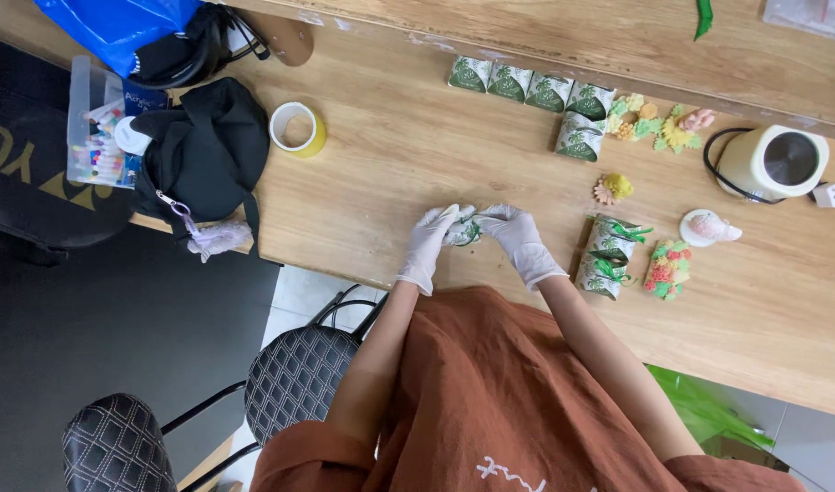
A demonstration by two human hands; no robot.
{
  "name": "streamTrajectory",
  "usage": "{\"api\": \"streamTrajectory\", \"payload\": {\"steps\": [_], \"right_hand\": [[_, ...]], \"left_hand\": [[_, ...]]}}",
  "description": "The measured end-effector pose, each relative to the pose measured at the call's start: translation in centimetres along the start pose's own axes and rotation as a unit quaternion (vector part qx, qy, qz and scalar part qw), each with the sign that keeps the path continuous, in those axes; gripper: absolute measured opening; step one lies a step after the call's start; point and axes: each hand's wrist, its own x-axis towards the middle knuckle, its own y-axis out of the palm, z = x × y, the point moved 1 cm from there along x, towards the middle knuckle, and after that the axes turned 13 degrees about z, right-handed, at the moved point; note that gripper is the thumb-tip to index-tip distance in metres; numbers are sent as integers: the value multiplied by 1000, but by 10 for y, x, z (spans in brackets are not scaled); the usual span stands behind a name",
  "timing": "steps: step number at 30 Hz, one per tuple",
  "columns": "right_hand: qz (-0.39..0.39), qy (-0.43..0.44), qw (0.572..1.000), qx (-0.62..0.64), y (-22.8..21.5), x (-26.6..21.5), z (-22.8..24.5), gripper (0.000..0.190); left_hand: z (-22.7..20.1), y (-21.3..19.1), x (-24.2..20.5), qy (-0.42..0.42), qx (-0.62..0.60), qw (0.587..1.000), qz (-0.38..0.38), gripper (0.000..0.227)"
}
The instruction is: Bundling small green wrapped items together using green ties.
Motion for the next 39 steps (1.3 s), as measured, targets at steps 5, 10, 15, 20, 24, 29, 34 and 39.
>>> {"api": "streamTrajectory", "payload": {"steps": [5,10,15,20,24,29,34,39], "right_hand": [[7,24,993,115,3,4,5,19],[33,11,990,136,4,1,31,30],[56,13,993,105,1,-2,37,27],[48,21,998,39,7,-11,58,26],[48,38,998,-28,5,-8,48,25],[24,49,997,-53,2,-2,29,20],[-3,-2,998,-61,2,-1,25,19],[-6,-4,991,-136,5,-16,61,16]], "left_hand": [[17,-15,7,-11,12,1000,-5,23],[24,-24,9,48,38,997,47,28],[14,-20,10,30,67,996,47,28],[-13,0,2,7,55,998,33,19],[-13,-2,0,54,215,975,-3,26],[5,-10,6,51,133,989,41,11],[11,-15,8,17,85,996,29,13],[17,-19,16,-6,103,993,52,19]]}}
